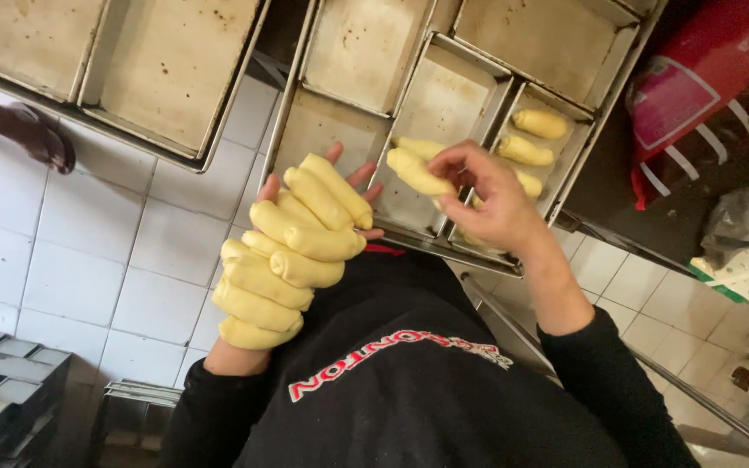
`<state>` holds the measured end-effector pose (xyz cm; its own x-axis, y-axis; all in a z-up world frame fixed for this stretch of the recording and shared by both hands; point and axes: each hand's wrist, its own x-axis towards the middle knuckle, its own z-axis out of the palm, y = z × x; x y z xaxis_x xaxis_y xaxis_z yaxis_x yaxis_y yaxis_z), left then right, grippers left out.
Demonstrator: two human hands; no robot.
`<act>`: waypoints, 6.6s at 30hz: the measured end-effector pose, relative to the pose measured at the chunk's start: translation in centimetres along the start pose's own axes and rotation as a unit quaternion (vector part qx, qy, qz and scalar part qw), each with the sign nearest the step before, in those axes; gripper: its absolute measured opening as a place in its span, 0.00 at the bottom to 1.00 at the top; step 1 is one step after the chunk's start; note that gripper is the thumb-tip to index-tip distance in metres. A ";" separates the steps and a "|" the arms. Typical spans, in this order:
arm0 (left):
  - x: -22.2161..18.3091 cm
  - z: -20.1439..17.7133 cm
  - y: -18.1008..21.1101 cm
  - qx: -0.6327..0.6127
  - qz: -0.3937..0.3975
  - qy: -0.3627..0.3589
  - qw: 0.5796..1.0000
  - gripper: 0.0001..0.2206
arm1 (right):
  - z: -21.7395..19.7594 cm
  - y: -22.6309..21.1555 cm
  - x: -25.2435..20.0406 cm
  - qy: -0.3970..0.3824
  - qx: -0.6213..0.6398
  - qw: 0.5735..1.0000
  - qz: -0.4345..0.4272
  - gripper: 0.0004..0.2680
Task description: Shaping pieces of dough into rolls and placing them into baking trays
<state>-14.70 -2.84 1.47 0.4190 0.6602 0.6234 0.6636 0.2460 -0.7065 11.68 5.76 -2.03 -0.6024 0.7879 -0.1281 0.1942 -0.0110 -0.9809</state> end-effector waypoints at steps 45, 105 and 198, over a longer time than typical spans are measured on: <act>-1.4 3.5 2.0 0.586 0.472 0.034 0.658 0.33 | -6.4 7.9 8.7 0.076 -0.444 0.889 -0.081 0.10; -6.1 4.1 14.0 0.718 0.453 0.209 0.485 0.29 | 6.6 -2.7 2.1 -0.052 -0.216 0.963 -0.151 0.14; -15.2 11.6 5.0 0.810 0.265 0.212 0.479 0.38 | 8.5 5.0 12.7 -0.106 -0.273 0.951 0.100 0.24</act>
<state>-24.91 -3.40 -15.47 0.5791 0.8151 -0.0168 -0.8121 0.5785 0.0765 -1.61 10.44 -9.76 -0.6419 0.6613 -0.3883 0.6601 0.2187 -0.7187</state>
